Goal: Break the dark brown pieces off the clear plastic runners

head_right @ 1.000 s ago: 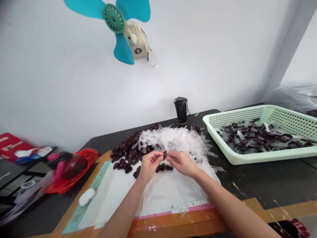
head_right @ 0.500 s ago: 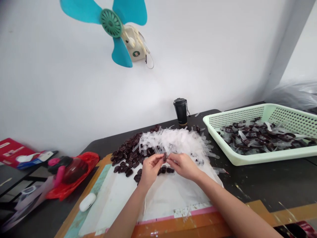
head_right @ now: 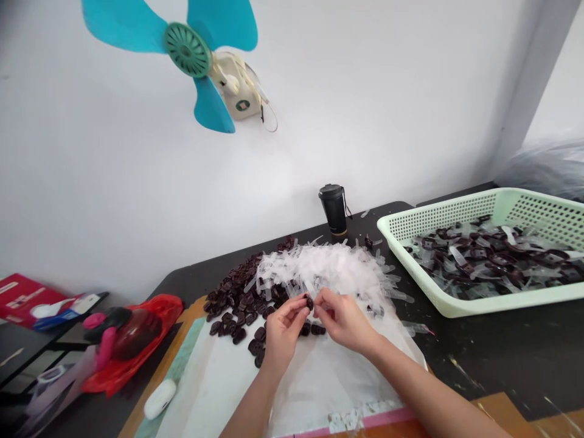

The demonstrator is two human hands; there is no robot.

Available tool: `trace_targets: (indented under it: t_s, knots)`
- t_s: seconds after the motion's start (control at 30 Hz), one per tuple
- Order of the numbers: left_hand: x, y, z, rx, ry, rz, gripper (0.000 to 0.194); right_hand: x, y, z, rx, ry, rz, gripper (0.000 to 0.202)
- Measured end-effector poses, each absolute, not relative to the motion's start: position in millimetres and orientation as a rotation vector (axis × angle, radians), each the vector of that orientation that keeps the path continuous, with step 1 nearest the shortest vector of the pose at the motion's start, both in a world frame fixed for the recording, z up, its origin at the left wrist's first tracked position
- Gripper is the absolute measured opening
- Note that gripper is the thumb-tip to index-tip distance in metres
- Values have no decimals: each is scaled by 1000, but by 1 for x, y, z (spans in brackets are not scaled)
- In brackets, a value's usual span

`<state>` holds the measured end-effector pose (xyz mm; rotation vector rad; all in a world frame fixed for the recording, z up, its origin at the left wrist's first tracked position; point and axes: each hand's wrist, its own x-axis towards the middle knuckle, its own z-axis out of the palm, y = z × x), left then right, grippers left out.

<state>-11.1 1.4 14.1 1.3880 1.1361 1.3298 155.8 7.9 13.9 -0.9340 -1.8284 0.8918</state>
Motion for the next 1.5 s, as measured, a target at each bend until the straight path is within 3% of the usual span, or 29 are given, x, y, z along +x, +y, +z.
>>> trace_targets:
  t_s: [0.4,0.8,0.93,1.23,1.5]
  knots:
    - [-14,-1,-3,1446,1286,1299,17,147,8,-3,-1065,-1912,845,13]
    - [-12,-1,15,1504,1349,1227,13,156,7,5,-1099,-1914,891,15]
    - [-8,-3,18,1571,1370,1245,11,158,7,8,-1026,-1959,890,40]
    - [-5,-8,19,1848,1324,1239,9,157,8,11,-1045,-1861,964,24]
    - [-1,0,15,1356,1192,1280,16,158,12,13,-970,-1699,885,19]
